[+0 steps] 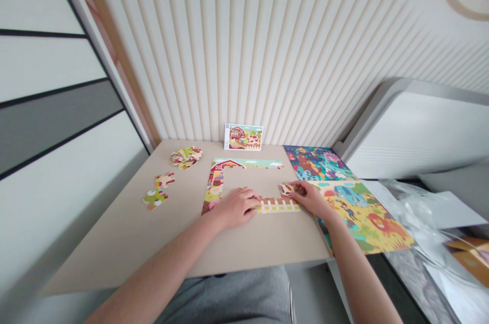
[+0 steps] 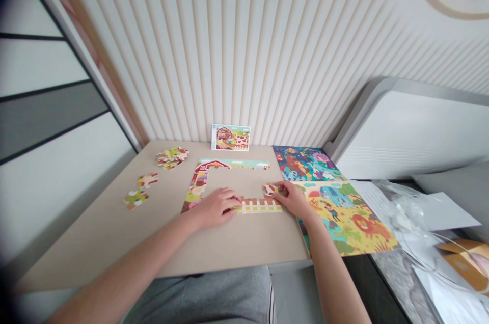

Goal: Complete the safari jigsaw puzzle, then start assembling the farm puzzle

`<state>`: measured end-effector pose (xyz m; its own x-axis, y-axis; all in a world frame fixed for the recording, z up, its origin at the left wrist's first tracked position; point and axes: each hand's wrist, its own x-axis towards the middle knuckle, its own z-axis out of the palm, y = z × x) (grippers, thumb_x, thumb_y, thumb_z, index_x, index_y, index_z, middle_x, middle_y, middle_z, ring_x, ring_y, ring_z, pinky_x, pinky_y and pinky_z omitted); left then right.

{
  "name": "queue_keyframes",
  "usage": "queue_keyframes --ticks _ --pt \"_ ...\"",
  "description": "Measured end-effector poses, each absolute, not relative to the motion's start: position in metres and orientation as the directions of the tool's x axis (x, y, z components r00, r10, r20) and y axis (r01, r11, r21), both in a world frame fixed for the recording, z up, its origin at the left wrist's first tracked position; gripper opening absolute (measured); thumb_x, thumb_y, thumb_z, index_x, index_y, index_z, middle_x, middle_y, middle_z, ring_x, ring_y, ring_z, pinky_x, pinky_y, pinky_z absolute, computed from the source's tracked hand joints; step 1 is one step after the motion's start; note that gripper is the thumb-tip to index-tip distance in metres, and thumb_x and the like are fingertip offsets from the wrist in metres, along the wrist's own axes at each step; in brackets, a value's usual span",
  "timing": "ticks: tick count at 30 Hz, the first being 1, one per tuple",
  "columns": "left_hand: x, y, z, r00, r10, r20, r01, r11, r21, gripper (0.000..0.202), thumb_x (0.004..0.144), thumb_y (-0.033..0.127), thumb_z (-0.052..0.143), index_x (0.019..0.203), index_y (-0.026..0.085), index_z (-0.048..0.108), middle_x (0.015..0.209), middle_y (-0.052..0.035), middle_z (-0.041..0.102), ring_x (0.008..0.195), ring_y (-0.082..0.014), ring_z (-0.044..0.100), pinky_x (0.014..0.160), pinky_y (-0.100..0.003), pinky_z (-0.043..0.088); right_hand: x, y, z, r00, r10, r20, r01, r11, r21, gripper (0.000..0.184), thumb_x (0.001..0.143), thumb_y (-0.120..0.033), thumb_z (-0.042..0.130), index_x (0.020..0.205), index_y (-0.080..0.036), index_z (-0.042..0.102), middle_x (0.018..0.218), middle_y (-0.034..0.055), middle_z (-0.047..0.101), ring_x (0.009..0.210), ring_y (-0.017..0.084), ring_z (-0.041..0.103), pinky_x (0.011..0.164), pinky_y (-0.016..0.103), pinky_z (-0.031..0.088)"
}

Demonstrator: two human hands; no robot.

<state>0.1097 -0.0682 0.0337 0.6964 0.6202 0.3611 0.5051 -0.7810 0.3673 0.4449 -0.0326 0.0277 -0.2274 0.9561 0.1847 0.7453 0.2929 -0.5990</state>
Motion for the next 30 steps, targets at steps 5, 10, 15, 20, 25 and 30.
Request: queue_keyframes --ticks 5,10,15,20,25,30 --pt "0.11 -0.068 0.033 0.698 0.621 0.357 0.51 -0.78 0.362 0.02 0.095 0.022 0.058 0.11 0.025 0.07 0.114 -0.0036 0.067 0.106 -0.0212 0.059 0.096 -0.037 0.044 0.442 -0.034 0.03 -0.188 0.959 0.21 0.68 0.281 -0.677 0.041 0.082 -0.054 0.067 0.108 -0.022 0.066 0.081 0.002 0.067 0.072 0.018 0.06 0.065 0.028 0.047" --pt "0.11 -0.067 0.032 0.7 0.615 0.364 0.503 -0.786 0.361 0.02 0.095 0.022 0.057 0.11 0.025 0.07 0.112 -0.004 0.067 0.105 -0.0208 0.059 0.097 -0.037 0.044 0.438 -0.034 0.034 -0.115 0.959 0.259 0.516 0.28 -0.809 0.042 0.09 -0.057 0.056 0.108 -0.02 0.066 0.08 0.0035 0.068 0.07 0.017 0.061 0.065 0.029 0.049" --pt "0.11 -0.067 0.031 0.701 0.612 0.367 0.501 -0.788 0.358 0.021 0.095 0.022 0.056 0.11 0.025 0.071 0.112 -0.0046 0.067 0.104 -0.021 0.06 0.096 -0.038 0.045 0.439 -0.031 0.034 -0.021 0.971 0.239 0.385 0.229 -0.894 0.052 0.089 -0.058 0.057 0.121 -0.017 0.063 0.079 0.0051 0.07 0.055 0.015 0.055 0.052 0.029 0.05" --pt "0.11 -0.068 0.032 0.701 0.618 0.355 0.51 -0.783 0.356 0.022 0.094 0.021 0.058 0.111 0.026 0.07 0.113 -0.0037 0.067 0.104 -0.0207 0.059 0.097 -0.037 0.044 0.436 -0.025 0.029 -0.034 0.971 0.238 0.44 0.228 -0.868 0.051 0.087 -0.059 0.059 0.117 -0.017 0.064 0.083 0.0072 0.073 0.057 0.016 0.06 0.054 0.03 0.052" --pt "0.11 -0.068 0.034 0.702 0.62 0.35 0.513 -0.781 0.355 0.022 0.094 0.021 0.058 0.111 0.026 0.07 0.112 -0.0038 0.067 0.104 -0.0205 0.059 0.097 -0.037 0.044 0.427 -0.021 0.028 -0.122 0.978 0.169 0.462 0.207 -0.862 0.047 0.09 -0.056 0.056 0.117 -0.018 0.064 0.082 0.0073 0.075 0.057 0.017 0.063 0.054 0.03 0.051" --pt "0.111 -0.069 0.035 0.701 0.62 0.352 0.511 -0.781 0.358 0.022 0.093 0.02 0.058 0.111 0.026 0.071 0.113 -0.0042 0.067 0.105 -0.0212 0.059 0.097 -0.038 0.044 0.42 -0.019 0.031 -0.124 0.973 0.197 0.521 0.233 -0.821 0.044 0.09 -0.056 0.055 0.113 -0.02 0.067 0.079 0.0057 0.075 0.054 0.017 0.062 0.055 0.03 0.051"
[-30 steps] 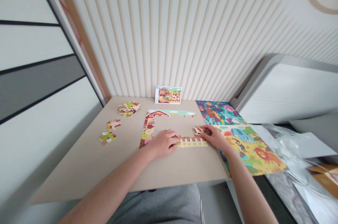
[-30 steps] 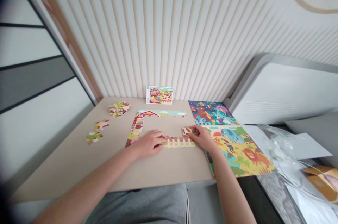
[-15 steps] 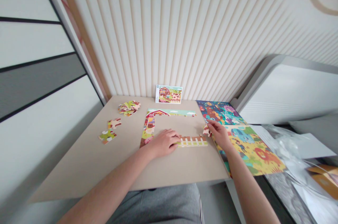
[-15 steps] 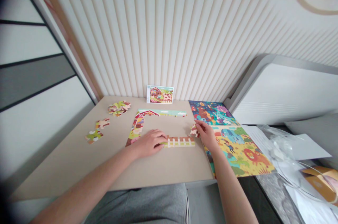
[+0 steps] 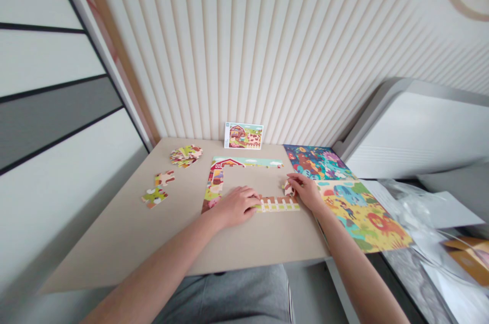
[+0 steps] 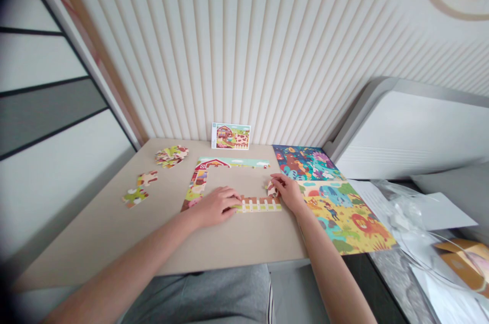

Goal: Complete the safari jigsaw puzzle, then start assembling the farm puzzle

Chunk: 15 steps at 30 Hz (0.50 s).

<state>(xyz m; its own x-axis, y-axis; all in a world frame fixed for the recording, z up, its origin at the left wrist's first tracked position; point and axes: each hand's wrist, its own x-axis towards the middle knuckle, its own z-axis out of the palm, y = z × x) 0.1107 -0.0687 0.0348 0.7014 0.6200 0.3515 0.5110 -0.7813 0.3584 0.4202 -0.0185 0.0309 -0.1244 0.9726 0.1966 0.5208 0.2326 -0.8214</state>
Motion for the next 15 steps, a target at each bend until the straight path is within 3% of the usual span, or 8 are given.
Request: queue_keyframes --ticks 4,9,15 --pt "0.1107 -0.0694 0.0357 0.703 0.621 0.346 0.51 -0.78 0.362 0.023 0.093 0.02 0.057 0.111 0.025 0.07 0.114 -0.0043 0.067 0.106 -0.0209 0.059 0.097 -0.037 0.045 0.418 -0.0163 0.0305 -0.154 0.963 0.22 0.631 0.267 -0.729 0.04 0.091 -0.053 0.054 0.11 -0.022 0.07 0.081 0.005 0.076 0.06 0.018 0.064 0.062 0.031 0.052" --pt "0.1105 -0.0687 0.0352 0.701 0.623 0.347 0.513 -0.778 0.362 0.022 0.094 0.021 0.057 0.111 0.025 0.071 0.113 -0.0044 0.067 0.105 -0.0209 0.059 0.097 -0.038 0.045 0.4147 -0.0148 0.032 -0.208 0.931 0.3 0.697 0.356 -0.622 0.033 0.092 -0.05 0.054 0.105 -0.025 0.072 0.099 0.0058 0.076 0.081 0.021 0.068 0.078 0.034 0.052" --pt "0.1099 -0.0683 0.0337 0.697 0.627 0.348 0.514 -0.775 0.367 0.022 0.094 0.021 0.057 0.111 0.025 0.07 0.114 -0.0037 0.067 0.106 -0.0209 0.059 0.098 -0.038 0.045 0.4174 -0.0206 0.0327 -0.12 0.964 0.236 0.539 0.263 -0.8 0.044 0.093 -0.055 0.051 0.117 -0.022 0.066 0.089 0.0059 0.075 0.063 0.018 0.066 0.065 0.032 0.053"
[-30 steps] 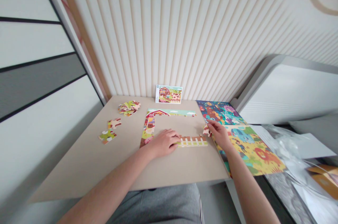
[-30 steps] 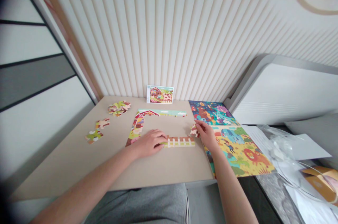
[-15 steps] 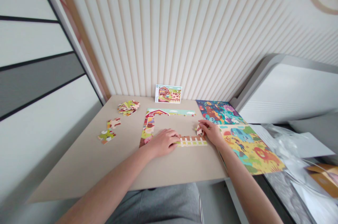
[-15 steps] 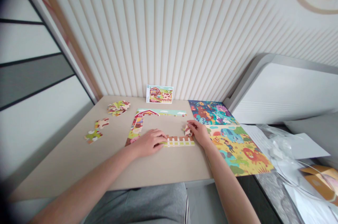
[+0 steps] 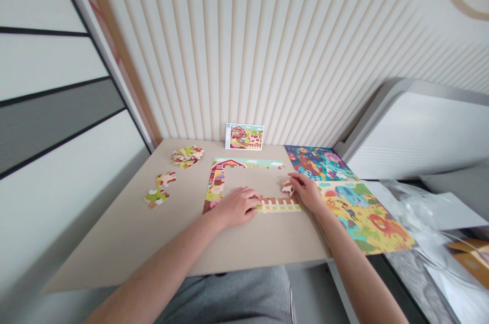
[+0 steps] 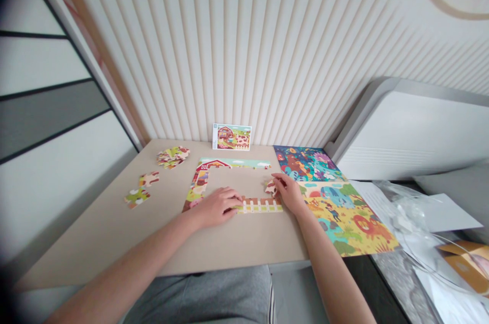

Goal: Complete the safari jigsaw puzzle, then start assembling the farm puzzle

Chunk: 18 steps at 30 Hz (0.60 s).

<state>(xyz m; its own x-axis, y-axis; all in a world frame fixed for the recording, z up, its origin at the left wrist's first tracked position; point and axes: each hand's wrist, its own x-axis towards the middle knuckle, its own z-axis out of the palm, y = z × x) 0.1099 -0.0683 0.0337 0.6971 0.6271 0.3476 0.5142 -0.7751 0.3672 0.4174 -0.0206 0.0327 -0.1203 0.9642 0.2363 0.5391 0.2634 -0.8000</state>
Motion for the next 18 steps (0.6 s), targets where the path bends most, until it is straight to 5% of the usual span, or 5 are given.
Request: queue_keyframes --ticks 6,12,18 --pt "0.11 -0.069 0.034 0.702 0.622 0.346 0.511 -0.779 0.365 0.023 0.094 0.02 0.057 0.112 0.025 0.07 0.114 -0.004 0.067 0.106 -0.0209 0.059 0.098 -0.037 0.044 0.432 -0.019 0.028 0.005 0.943 0.333 0.558 0.273 -0.783 0.05 0.093 -0.053 0.051 0.128 -0.02 0.064 0.089 0.0063 0.071 0.069 0.018 0.063 0.069 0.033 0.052" --pt "0.11 -0.068 0.033 0.704 0.62 0.348 0.517 -0.782 0.348 0.022 0.094 0.021 0.058 0.111 0.026 0.07 0.113 -0.0037 0.067 0.105 -0.0214 0.059 0.096 -0.038 0.044 0.436 -0.016 0.025 0.025 0.953 0.303 0.531 0.244 -0.812 0.042 0.089 -0.051 0.057 0.111 -0.019 0.073 0.11 0.0101 0.073 0.086 0.022 0.068 0.078 0.036 0.055" --pt "0.11 -0.068 0.034 0.703 0.619 0.35 0.517 -0.783 0.346 0.02 0.094 0.022 0.058 0.109 0.025 0.07 0.114 -0.004 0.067 0.104 -0.021 0.06 0.096 -0.038 0.044 0.434 -0.021 0.03 -0.049 0.968 0.246 0.587 0.227 -0.777 0.039 0.088 -0.049 0.06 0.107 -0.019 0.075 0.096 0.0085 0.076 0.078 0.023 0.068 0.073 0.036 0.054"
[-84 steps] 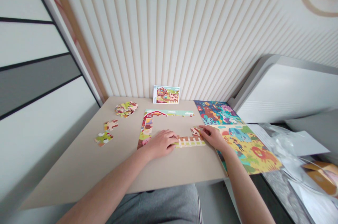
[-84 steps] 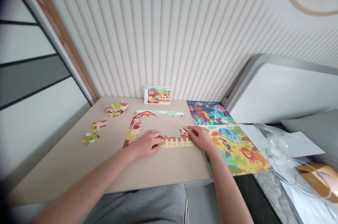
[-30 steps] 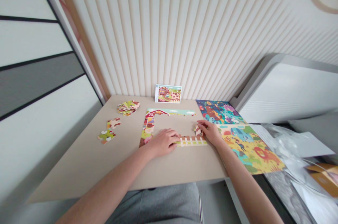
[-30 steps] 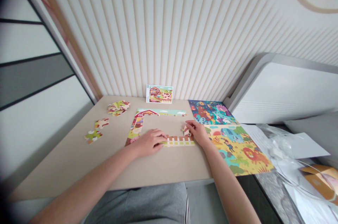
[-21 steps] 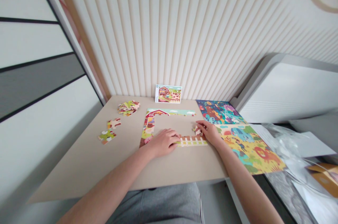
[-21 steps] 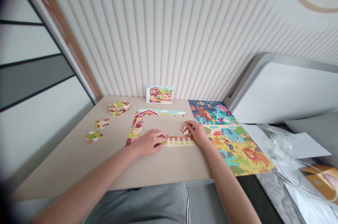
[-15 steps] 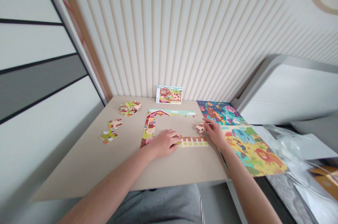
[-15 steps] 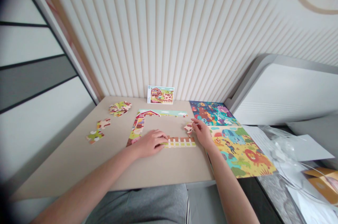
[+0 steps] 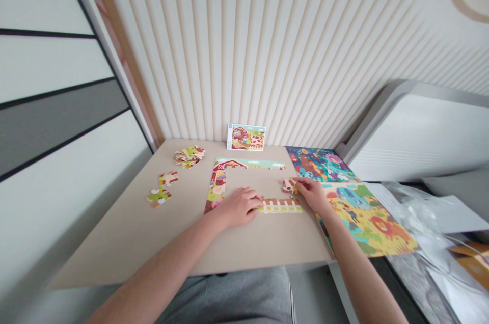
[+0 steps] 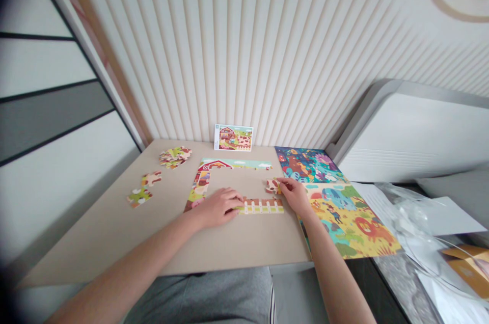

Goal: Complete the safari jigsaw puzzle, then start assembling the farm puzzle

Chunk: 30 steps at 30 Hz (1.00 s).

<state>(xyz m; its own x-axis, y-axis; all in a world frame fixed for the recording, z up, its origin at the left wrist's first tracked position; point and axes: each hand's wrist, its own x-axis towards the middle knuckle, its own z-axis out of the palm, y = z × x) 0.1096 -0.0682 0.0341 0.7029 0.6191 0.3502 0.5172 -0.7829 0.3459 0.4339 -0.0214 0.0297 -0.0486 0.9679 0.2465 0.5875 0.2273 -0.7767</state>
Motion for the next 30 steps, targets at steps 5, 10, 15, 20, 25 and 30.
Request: queue_keyframes --ticks 5,10,15,20,25,30 --pt "0.11 -0.068 0.034 0.704 0.615 0.355 0.517 -0.787 0.337 0.02 0.094 0.022 0.057 0.109 0.025 0.07 0.114 -0.0049 0.067 0.105 -0.0215 0.06 0.096 -0.038 0.044 0.438 -0.025 0.029 -0.098 0.97 0.222 0.628 0.233 -0.742 0.036 0.087 -0.049 0.06 0.103 -0.021 0.077 0.091 0.0066 0.077 0.077 0.023 0.067 0.072 0.036 0.052" --pt "0.11 -0.069 0.034 0.706 0.615 0.352 0.518 -0.787 0.336 0.02 0.094 0.022 0.057 0.108 0.025 0.071 0.114 -0.0046 0.067 0.105 -0.0214 0.06 0.097 -0.039 0.044 0.442 -0.024 0.028 -0.117 0.966 0.231 0.657 0.25 -0.711 0.038 0.087 -0.049 0.059 0.101 -0.02 0.077 0.088 0.0066 0.077 0.075 0.023 0.067 0.07 0.035 0.052" --pt "0.11 -0.069 0.036 0.706 0.617 0.348 0.516 -0.785 0.344 0.02 0.094 0.021 0.057 0.108 0.025 0.07 0.114 -0.0041 0.067 0.105 -0.0214 0.059 0.098 -0.039 0.044 0.444 -0.023 0.028 -0.143 0.963 0.227 0.684 0.263 -0.68 0.036 0.089 -0.047 0.055 0.101 -0.02 0.076 0.086 0.0064 0.076 0.072 0.021 0.065 0.068 0.033 0.05" --pt "0.11 -0.069 0.035 0.703 0.62 0.348 0.522 -0.783 0.339 0.021 0.094 0.021 0.057 0.109 0.025 0.071 0.115 -0.0044 0.067 0.106 -0.0212 0.059 0.098 -0.039 0.044 0.447 -0.023 0.028 -0.176 0.96 0.218 0.715 0.277 -0.642 0.036 0.088 -0.047 0.054 0.102 -0.021 0.076 0.086 0.0063 0.075 0.072 0.022 0.064 0.067 0.033 0.049" --pt "0.11 -0.069 0.034 0.703 0.62 0.348 0.52 -0.782 0.343 0.021 0.093 0.022 0.057 0.108 0.026 0.071 0.114 -0.0043 0.067 0.105 -0.0214 0.06 0.097 -0.039 0.045 0.445 -0.024 0.027 -0.187 0.962 0.198 0.721 0.271 -0.638 0.037 0.089 -0.047 0.053 0.103 -0.022 0.076 0.087 0.0061 0.076 0.073 0.022 0.065 0.067 0.033 0.05" --pt "0.11 -0.069 0.036 0.699 0.625 0.349 0.526 -0.779 0.342 0.02 0.093 0.022 0.059 0.109 0.026 0.071 0.114 -0.0034 0.068 0.106 -0.0212 0.06 0.098 -0.038 0.045 0.443 -0.025 0.028 -0.161 0.961 0.223 0.726 0.269 -0.633 0.037 0.089 -0.049 0.055 0.103 -0.022 0.076 0.088 0.0067 0.076 0.072 0.022 0.066 0.067 0.034 0.05"
